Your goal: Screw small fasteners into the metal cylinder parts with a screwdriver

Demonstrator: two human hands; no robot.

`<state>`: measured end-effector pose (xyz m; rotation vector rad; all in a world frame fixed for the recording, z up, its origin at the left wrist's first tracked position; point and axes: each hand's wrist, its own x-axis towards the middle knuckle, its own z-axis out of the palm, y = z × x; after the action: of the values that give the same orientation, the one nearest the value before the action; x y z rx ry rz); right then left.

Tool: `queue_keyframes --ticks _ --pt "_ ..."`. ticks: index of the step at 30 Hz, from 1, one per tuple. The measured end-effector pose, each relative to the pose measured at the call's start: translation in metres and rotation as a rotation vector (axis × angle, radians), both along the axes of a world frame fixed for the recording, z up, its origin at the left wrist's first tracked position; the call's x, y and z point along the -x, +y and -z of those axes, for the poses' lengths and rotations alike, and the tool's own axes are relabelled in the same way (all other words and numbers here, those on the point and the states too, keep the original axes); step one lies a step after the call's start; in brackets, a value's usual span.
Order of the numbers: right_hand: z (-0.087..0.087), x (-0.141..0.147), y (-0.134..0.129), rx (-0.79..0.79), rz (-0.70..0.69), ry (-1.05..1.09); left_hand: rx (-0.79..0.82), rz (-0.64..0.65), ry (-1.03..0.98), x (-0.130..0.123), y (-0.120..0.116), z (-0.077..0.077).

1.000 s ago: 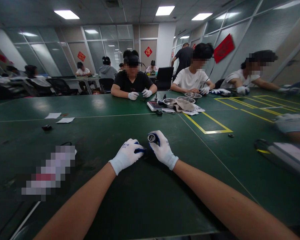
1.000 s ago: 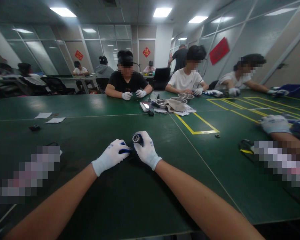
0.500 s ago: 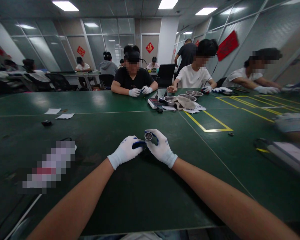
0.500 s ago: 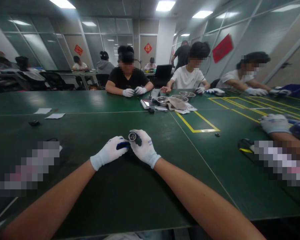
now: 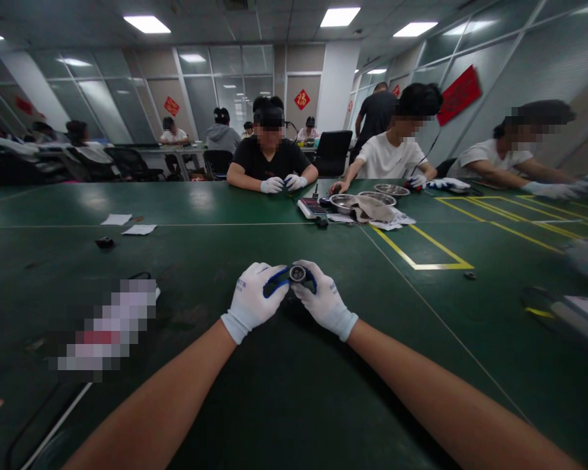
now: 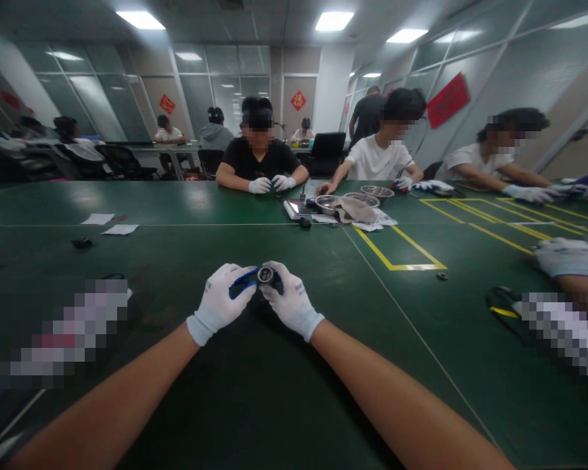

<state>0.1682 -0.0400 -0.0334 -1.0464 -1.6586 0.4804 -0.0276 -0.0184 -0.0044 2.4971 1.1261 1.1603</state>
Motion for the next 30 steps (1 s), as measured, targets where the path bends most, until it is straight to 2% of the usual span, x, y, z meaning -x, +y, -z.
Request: queue_keyframes --ticks 3,6,17,24,30 --pt "0.0019 -0.0032 0.0012 -0.110 0.075 -0.071 -0.053 0.027 -0.008 0.0003 0.0018 0.0027" --pt "0.0027 -0.0057 0.0027 -0.150 0.128 -0.125 -0.101 0.038 -0.020 -0.0005 0.0033 0.0050" --pt "0.0071 -0.0026 0.0025 -0.104 0.070 -0.098 -0.203 0.056 0.029 -0.0029 0.0004 0.0060" --pt "0.0022 -0.0054 0.0021 -0.216 0.149 -0.236 -0.220 0.048 0.028 -0.0037 0.0001 0.0056" --pt "0.0023 -0.0058 0.0017 -0.153 0.084 -0.248 -0.229 0.056 0.031 -0.0044 0.0009 0.0055"
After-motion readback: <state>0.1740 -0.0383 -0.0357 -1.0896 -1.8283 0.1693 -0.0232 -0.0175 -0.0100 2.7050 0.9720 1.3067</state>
